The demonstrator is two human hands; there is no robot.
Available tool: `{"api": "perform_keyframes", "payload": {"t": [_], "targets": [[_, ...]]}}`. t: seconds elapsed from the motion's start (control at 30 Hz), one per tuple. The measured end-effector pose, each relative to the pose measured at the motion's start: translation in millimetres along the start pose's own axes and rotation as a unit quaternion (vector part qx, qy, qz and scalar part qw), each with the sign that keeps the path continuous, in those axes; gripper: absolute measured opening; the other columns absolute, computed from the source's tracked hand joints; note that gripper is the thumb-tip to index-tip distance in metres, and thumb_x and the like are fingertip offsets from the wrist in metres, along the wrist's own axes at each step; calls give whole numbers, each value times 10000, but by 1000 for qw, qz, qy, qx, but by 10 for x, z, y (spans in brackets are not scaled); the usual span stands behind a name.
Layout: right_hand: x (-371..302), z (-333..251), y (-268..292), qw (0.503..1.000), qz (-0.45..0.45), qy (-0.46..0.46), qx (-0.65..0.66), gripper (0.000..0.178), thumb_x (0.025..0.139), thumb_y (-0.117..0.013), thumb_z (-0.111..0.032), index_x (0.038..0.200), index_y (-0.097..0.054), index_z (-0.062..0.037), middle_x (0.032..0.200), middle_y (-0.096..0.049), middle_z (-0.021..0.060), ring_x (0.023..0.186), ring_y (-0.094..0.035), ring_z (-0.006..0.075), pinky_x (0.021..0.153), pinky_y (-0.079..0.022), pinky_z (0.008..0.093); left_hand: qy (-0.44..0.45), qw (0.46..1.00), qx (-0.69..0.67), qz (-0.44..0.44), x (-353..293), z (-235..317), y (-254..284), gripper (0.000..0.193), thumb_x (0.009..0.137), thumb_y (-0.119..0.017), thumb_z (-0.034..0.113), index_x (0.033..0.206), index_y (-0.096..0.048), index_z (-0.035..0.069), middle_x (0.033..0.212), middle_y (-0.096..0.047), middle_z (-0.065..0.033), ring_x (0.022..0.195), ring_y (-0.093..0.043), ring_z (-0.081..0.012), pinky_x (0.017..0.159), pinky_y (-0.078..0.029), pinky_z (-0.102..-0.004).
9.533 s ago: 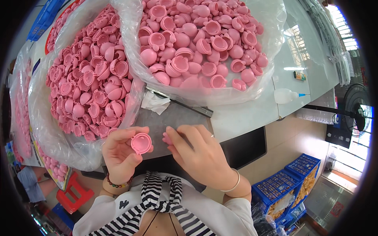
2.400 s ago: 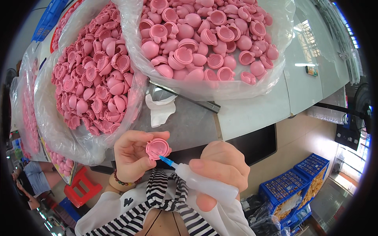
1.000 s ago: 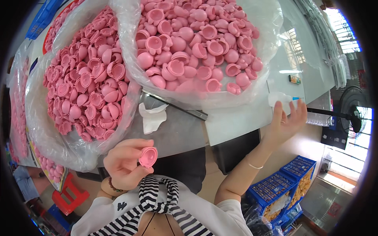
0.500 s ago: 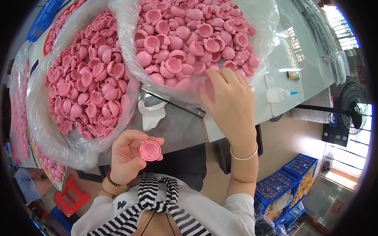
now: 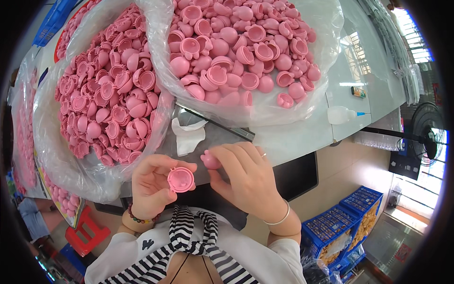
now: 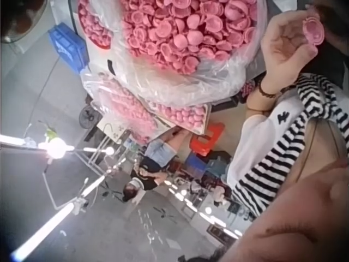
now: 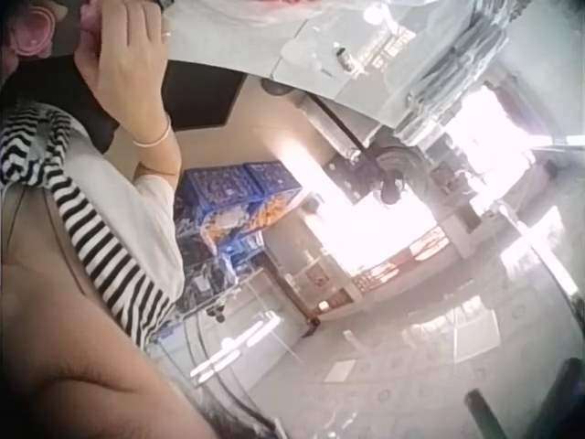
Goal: Gluing together small pink plastic toy components in a factory setting.
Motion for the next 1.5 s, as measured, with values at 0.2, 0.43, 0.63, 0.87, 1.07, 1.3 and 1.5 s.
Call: {"api": "perform_keyframes", "payload": {"t": [0.2,0.43,0.63,0.87,1.07,1.3,1.5], "targets": [[17,40,52,989,87,59,109,383,531,-720,13,897,-618,-33,858,-617,74,719,-595,216,600,-464,268,-81,992,76,-54,22,-11,38,426,760,-600,-78,1160,-455,-66,1176,-513,-221,1061,-540,-221,886,-455,-327],[-40,-16,36,973,102,148,141,314,603,-722,-22,907,-645,-18,939,-637,101,774,-626,196,590,-449,243,-96,972,212,-38,32,-26,-9,379,713,-660,-50,1078,-560,-56,1080,-595,-177,924,-615,-193,801,-492,-290],[-113,-1,17,979,105,141,103,325,584,-727,-62,898,-651,-25,946,-636,93,789,-626,188,568,-419,224,-123,952,278,-25,46,-32,-40,379,679,-685,-28,1046,-594,-37,1065,-607,-162,895,-630,-212,774,-492,-272],[-192,-29,15,981,128,135,49,319,565,-735,-76,874,-662,-40,870,-607,42,673,-539,155,527,-401,226,-141,947,284,-41,90,-10,-80,431,662,-723,31,1067,-590,-29,1056,-607,-159,891,-614,-223,745,-482,-284],[-235,-97,-139,962,164,147,162,285,595,-703,0,872,-644,-25,741,-601,46,581,-522,160,472,-406,239,-156,945,285,-35,100,-35,-93,467,642,-746,60,1076,-592,-19,995,-630,-131,808,-602,-204,712,-473,-276],[-264,-103,-225,958,167,141,184,257,618,-695,15,863,-625,-18,791,-611,75,634,-569,192,503,-452,258,-203,931,302,-45,132,-9,-34,343,641,-739,39,969,-644,20,995,-638,-131,777,-591,-179,676,-479,-268],[-258,-99,-181,956,159,133,206,245,631,-685,27,862,-622,-23,793,-616,76,640,-578,198,510,-456,257,-168,951,247,-76,183,-39,-15,373,628,-755,69,980,-640,21,1017,-625,-155,841,-596,-204,722,-473,-290]]}}
Point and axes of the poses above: each hand's wrist, its own x-axis towards the middle knuckle, its own y-axis out of the back of the hand, z = x × y, the point moved 1 cm from there along x, towards the middle knuckle
